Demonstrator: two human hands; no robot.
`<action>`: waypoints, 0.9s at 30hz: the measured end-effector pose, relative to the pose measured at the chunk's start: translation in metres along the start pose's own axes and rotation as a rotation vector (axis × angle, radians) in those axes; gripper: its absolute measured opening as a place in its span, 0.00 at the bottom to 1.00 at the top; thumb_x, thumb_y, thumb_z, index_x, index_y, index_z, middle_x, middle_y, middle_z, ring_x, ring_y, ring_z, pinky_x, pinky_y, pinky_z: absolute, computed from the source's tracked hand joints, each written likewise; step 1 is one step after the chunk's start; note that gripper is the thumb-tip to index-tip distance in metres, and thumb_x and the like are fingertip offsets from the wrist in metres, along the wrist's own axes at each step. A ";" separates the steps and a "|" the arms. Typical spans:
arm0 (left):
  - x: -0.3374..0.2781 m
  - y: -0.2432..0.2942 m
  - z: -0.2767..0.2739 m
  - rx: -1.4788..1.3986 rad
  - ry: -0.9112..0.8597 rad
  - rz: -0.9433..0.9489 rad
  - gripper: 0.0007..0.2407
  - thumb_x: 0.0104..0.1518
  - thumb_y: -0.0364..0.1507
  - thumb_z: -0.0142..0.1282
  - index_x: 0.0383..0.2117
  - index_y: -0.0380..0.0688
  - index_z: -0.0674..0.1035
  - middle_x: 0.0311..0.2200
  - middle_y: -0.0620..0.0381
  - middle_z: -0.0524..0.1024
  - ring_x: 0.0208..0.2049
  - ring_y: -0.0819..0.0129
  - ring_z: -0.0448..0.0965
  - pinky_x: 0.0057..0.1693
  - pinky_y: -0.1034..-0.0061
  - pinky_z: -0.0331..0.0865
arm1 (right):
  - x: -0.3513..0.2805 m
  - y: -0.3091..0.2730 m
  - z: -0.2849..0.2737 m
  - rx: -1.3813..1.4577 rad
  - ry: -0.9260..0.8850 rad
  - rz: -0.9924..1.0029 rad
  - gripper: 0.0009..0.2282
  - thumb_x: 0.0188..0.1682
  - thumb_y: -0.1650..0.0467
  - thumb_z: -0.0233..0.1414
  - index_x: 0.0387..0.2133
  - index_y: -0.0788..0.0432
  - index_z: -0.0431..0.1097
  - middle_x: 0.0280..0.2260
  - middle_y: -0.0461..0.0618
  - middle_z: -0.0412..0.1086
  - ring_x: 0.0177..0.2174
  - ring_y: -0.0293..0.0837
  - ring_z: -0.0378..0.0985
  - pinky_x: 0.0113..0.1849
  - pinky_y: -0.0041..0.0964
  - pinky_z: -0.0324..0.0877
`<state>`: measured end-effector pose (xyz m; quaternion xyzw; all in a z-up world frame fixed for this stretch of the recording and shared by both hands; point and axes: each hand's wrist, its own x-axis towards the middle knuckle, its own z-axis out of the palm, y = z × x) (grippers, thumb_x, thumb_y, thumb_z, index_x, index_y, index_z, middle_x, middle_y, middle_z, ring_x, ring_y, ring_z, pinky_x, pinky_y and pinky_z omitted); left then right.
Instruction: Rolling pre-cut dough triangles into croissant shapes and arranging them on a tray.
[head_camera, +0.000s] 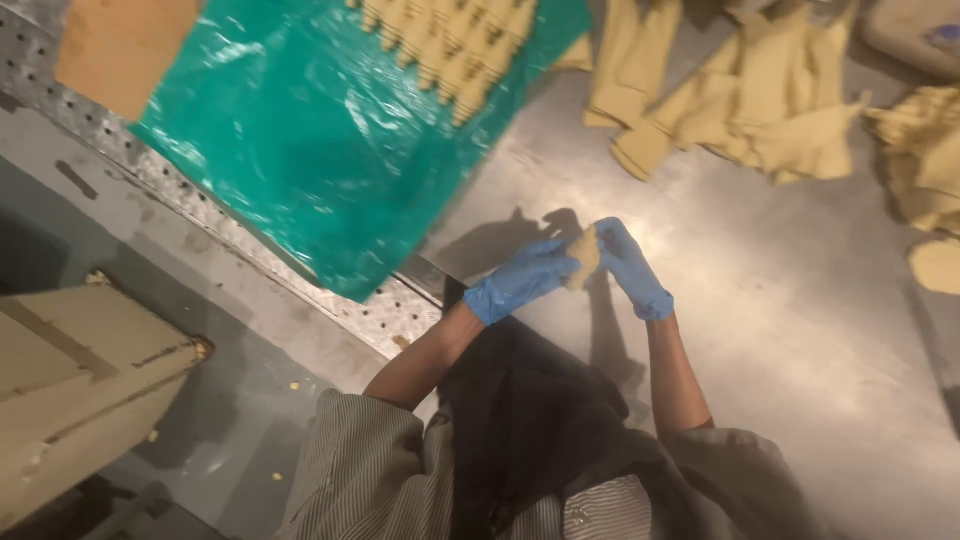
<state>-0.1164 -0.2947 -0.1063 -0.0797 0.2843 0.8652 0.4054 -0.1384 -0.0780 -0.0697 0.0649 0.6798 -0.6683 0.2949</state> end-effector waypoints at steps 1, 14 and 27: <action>-0.005 0.023 -0.019 0.069 0.067 0.000 0.18 0.62 0.27 0.62 0.56 0.31 0.74 0.50 0.51 0.75 0.49 0.66 0.76 0.55 0.73 0.73 | 0.027 0.009 0.015 -0.012 -0.019 -0.025 0.10 0.56 0.68 0.51 0.48 0.57 0.64 0.44 0.46 0.69 0.43 0.37 0.71 0.46 0.33 0.70; 0.072 0.485 -0.384 0.748 0.542 0.774 0.17 0.50 0.20 0.69 0.45 0.38 0.76 0.39 0.57 0.80 0.37 0.73 0.80 0.44 0.77 0.76 | 0.129 -0.003 0.097 -0.121 0.278 -0.123 0.10 0.56 0.73 0.53 0.49 0.62 0.71 0.38 0.45 0.72 0.37 0.35 0.73 0.40 0.29 0.71; 0.087 0.495 -0.378 1.225 0.638 0.797 0.12 0.55 0.23 0.63 0.46 0.34 0.82 0.40 0.49 0.82 0.40 0.65 0.80 0.48 0.68 0.74 | 0.084 0.019 0.059 -0.026 0.645 -0.023 0.10 0.59 0.71 0.50 0.49 0.63 0.71 0.36 0.46 0.73 0.35 0.35 0.74 0.39 0.31 0.72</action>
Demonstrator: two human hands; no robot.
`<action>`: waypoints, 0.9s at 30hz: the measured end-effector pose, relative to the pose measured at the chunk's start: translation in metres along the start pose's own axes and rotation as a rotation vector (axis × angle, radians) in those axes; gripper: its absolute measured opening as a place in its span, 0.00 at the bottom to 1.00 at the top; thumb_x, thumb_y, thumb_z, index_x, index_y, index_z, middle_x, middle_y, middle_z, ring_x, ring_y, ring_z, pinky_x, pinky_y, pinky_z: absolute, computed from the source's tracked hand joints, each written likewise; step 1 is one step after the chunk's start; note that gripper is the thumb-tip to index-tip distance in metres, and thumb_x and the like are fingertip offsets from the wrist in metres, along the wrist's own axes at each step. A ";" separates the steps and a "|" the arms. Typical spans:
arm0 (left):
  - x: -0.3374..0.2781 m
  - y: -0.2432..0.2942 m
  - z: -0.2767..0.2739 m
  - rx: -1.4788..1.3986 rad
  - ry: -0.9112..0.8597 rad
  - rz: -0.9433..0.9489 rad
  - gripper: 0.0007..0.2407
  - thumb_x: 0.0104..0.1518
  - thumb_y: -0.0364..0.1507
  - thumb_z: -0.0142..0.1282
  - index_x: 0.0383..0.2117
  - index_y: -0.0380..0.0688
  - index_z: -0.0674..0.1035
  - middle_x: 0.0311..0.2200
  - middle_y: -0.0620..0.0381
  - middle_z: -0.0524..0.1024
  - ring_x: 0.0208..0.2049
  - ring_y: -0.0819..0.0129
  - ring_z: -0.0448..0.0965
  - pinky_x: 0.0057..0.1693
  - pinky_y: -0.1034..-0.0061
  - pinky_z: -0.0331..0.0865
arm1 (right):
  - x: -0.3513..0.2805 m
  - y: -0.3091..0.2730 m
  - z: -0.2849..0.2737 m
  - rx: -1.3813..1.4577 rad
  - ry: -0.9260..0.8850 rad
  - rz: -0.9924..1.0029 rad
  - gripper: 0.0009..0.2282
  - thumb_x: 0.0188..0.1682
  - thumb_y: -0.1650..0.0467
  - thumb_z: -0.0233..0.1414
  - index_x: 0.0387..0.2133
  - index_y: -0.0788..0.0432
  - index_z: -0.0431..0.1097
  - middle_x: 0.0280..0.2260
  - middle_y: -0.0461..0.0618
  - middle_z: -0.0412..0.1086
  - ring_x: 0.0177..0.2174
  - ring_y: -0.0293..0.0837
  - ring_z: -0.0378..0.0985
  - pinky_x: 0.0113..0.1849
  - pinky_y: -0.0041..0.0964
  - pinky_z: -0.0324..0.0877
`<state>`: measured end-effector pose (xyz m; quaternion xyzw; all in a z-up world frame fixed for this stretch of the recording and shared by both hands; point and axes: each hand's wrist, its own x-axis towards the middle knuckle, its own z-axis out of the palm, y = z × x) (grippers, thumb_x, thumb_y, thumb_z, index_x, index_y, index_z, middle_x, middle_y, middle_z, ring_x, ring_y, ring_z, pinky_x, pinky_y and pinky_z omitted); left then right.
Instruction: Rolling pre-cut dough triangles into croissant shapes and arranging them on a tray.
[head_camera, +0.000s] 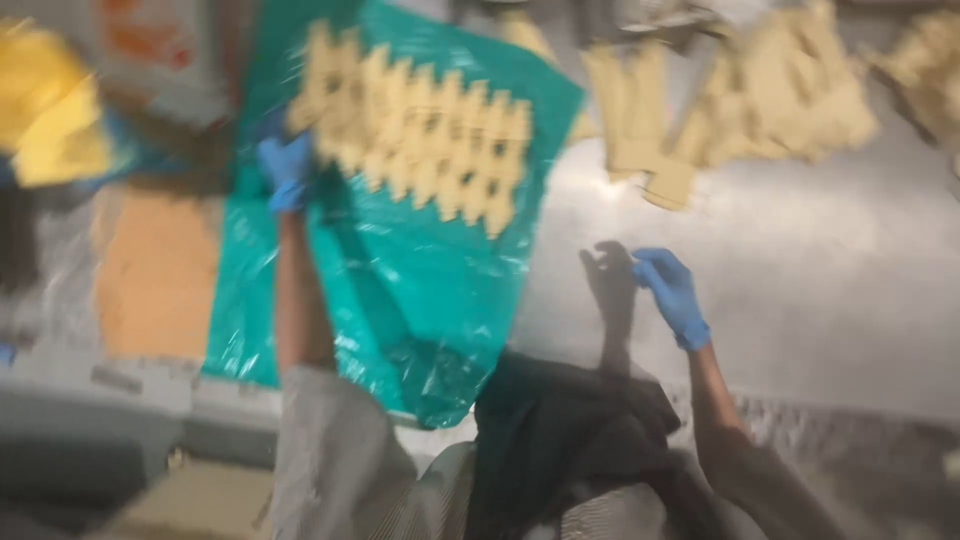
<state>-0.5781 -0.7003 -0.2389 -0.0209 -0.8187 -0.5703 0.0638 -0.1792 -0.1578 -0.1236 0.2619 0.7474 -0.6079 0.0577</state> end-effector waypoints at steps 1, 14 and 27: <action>-0.001 -0.005 0.002 0.027 -0.010 -0.094 0.09 0.59 0.25 0.62 0.43 0.34 0.82 0.38 0.49 0.81 0.37 0.65 0.77 0.45 0.66 0.72 | -0.002 0.006 -0.008 0.004 -0.006 0.027 0.10 0.57 0.70 0.51 0.48 0.63 0.72 0.37 0.46 0.74 0.35 0.35 0.75 0.39 0.31 0.72; -0.105 0.065 0.032 0.178 0.185 0.051 0.30 0.57 0.12 0.51 0.70 0.33 0.64 0.70 0.45 0.64 0.71 0.57 0.64 0.75 0.66 0.55 | 0.081 0.069 -0.198 -0.426 0.588 -0.264 0.10 0.55 0.72 0.56 0.48 0.63 0.72 0.39 0.54 0.76 0.36 0.45 0.80 0.35 0.35 0.74; -0.492 0.307 0.377 0.066 -0.077 -0.255 0.14 0.61 0.20 0.56 0.54 0.39 0.80 0.52 0.53 0.76 0.49 0.68 0.78 0.51 0.76 0.74 | 0.236 0.113 -0.155 0.020 1.110 0.047 0.20 0.46 0.62 0.62 0.38 0.69 0.70 0.37 0.61 0.70 0.38 0.55 0.71 0.42 0.50 0.67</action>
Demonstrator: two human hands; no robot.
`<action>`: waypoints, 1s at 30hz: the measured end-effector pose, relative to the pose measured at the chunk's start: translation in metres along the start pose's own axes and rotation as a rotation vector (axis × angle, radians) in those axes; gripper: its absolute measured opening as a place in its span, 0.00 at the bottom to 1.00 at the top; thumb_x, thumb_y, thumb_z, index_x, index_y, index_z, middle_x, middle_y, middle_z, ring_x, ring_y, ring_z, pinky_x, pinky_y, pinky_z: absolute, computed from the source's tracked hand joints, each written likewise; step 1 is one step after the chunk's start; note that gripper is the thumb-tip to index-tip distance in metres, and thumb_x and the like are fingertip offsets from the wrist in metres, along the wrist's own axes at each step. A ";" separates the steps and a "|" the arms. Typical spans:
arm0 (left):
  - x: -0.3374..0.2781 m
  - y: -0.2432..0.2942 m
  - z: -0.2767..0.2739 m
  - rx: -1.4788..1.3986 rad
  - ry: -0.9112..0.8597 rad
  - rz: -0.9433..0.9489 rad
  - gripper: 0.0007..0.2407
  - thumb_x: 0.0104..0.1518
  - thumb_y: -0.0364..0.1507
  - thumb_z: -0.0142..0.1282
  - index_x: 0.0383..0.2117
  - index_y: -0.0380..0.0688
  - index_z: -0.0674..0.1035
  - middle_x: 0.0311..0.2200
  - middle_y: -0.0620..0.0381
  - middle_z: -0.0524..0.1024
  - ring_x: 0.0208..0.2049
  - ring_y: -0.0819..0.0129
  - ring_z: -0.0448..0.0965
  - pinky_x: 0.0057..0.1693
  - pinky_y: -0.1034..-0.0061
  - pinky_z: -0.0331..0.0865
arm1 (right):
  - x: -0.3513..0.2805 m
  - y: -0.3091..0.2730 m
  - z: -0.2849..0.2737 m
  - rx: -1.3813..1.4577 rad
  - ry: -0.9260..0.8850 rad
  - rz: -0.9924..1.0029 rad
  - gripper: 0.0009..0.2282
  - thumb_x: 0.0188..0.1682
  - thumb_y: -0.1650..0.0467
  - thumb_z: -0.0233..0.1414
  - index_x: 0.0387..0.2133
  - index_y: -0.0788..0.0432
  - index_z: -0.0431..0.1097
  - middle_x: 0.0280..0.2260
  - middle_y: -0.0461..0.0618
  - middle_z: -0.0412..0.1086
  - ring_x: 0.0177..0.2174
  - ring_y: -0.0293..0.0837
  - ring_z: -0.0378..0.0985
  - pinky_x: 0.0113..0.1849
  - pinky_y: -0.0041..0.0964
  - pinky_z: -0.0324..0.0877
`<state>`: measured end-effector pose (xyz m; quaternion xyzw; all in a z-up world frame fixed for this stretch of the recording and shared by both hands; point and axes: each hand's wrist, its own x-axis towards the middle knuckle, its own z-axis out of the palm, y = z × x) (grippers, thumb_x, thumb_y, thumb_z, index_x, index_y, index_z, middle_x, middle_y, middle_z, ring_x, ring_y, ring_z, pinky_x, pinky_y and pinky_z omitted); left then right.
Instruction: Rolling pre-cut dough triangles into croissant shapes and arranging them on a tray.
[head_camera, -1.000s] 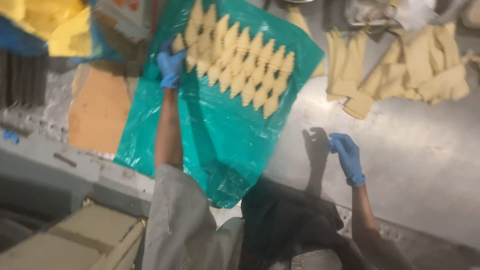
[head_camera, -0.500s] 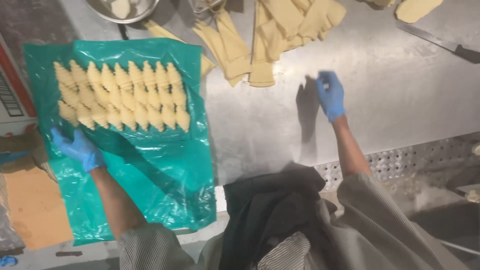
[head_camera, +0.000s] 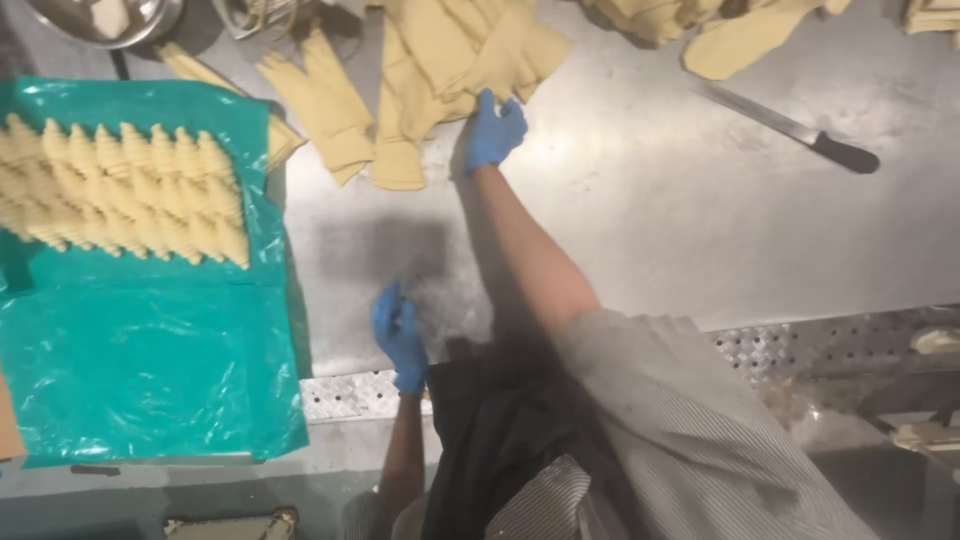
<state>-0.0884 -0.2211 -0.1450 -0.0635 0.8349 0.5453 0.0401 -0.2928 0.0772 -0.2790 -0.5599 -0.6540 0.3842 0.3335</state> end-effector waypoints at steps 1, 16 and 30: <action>-0.013 0.002 0.015 -0.049 -0.019 -0.064 0.15 0.61 0.21 0.55 0.54 0.41 0.80 0.50 0.55 0.77 0.47 0.71 0.80 0.53 0.77 0.76 | -0.002 -0.024 0.000 0.082 0.031 0.110 0.22 0.44 0.62 0.63 0.40 0.70 0.70 0.39 0.62 0.70 0.39 0.56 0.71 0.44 0.49 0.67; -0.021 0.013 0.087 -0.613 -0.477 -0.313 0.18 0.63 0.26 0.54 0.60 0.35 0.73 0.54 0.48 0.77 0.53 0.64 0.78 0.62 0.71 0.71 | 0.057 -0.075 -0.096 1.020 -0.136 0.240 0.20 0.48 0.76 0.53 0.53 0.64 0.58 0.34 0.56 0.71 0.31 0.46 0.78 0.34 0.39 0.77; -0.118 -0.038 0.202 -0.903 -0.567 -0.811 0.18 0.63 0.24 0.51 0.60 0.30 0.72 0.47 0.45 0.77 0.42 0.55 0.80 0.43 0.65 0.77 | -0.092 0.150 -0.381 0.306 -0.492 0.439 0.19 0.54 0.71 0.55 0.57 0.69 0.64 0.42 0.59 0.72 0.34 0.40 0.77 0.35 0.33 0.74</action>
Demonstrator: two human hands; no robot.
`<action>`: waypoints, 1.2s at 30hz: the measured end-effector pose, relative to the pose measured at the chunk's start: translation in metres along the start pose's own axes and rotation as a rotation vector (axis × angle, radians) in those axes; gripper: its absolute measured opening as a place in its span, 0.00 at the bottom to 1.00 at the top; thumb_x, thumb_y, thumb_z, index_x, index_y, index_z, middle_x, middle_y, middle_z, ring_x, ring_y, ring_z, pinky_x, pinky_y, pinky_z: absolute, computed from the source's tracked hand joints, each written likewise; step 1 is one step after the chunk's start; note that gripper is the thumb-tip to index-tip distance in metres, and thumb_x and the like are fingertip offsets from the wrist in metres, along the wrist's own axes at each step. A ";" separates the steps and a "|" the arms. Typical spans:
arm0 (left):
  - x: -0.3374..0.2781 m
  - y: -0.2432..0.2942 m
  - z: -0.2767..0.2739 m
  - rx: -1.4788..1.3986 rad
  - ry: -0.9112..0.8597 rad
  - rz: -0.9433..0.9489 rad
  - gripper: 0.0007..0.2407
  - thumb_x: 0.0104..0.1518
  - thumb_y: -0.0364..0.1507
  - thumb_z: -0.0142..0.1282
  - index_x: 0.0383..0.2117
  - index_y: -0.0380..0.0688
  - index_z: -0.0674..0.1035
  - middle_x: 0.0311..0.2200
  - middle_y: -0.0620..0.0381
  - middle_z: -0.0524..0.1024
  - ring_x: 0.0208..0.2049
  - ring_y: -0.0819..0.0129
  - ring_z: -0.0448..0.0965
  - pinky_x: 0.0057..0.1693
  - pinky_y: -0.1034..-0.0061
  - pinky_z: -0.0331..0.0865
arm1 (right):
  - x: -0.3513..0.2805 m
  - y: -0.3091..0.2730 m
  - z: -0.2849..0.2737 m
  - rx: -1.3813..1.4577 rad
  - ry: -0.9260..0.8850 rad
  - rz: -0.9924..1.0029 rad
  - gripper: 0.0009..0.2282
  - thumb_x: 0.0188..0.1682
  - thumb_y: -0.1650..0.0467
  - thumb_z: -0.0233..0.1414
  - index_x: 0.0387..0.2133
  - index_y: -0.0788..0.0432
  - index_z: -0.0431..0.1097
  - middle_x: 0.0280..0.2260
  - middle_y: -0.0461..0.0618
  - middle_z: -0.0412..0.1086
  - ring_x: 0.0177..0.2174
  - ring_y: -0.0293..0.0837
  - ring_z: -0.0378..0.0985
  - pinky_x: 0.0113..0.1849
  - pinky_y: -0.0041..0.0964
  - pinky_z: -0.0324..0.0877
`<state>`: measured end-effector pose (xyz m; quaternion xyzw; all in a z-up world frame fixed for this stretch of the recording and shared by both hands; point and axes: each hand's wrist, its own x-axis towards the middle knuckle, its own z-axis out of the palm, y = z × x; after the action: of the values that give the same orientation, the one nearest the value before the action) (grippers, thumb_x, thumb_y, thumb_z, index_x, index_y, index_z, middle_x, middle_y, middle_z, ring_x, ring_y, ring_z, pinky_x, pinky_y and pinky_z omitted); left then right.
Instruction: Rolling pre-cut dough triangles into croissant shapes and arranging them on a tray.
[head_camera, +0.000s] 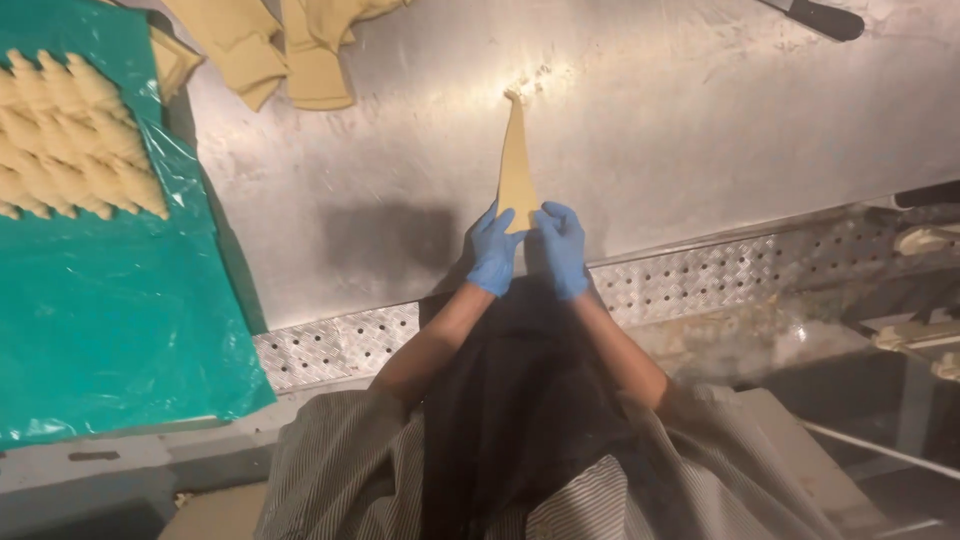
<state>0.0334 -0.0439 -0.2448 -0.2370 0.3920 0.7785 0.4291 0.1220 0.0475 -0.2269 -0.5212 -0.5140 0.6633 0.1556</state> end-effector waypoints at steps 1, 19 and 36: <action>-0.010 0.002 0.013 0.014 0.108 0.010 0.19 0.60 0.22 0.51 0.59 0.33 0.72 0.48 0.49 0.78 0.44 0.59 0.82 0.47 0.65 0.82 | 0.008 0.007 -0.015 -0.063 -0.056 0.056 0.19 0.57 0.68 0.56 0.57 0.71 0.66 0.41 0.61 0.74 0.35 0.41 0.76 0.35 0.33 0.73; -0.083 -0.074 -0.033 0.221 0.207 0.241 0.10 0.66 0.24 0.59 0.48 0.28 0.81 0.44 0.46 0.82 0.44 0.59 0.83 0.52 0.69 0.81 | 0.074 -0.077 0.045 0.033 -0.822 0.475 0.13 0.52 0.74 0.54 0.44 0.77 0.70 0.40 0.68 0.77 0.39 0.56 0.84 0.42 0.48 0.83; -0.075 -0.052 0.001 2.255 0.033 0.723 0.43 0.57 0.55 0.54 0.73 0.40 0.55 0.74 0.44 0.47 0.75 0.50 0.45 0.75 0.56 0.37 | 0.065 -0.100 0.072 -0.007 -0.686 0.261 0.09 0.55 0.74 0.53 0.38 0.74 0.73 0.32 0.65 0.79 0.31 0.52 0.85 0.34 0.42 0.83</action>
<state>0.1166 -0.0628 -0.2124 0.3896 0.9070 0.0662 0.1457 0.0007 0.1009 -0.1821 -0.3300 -0.4679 0.8120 -0.1134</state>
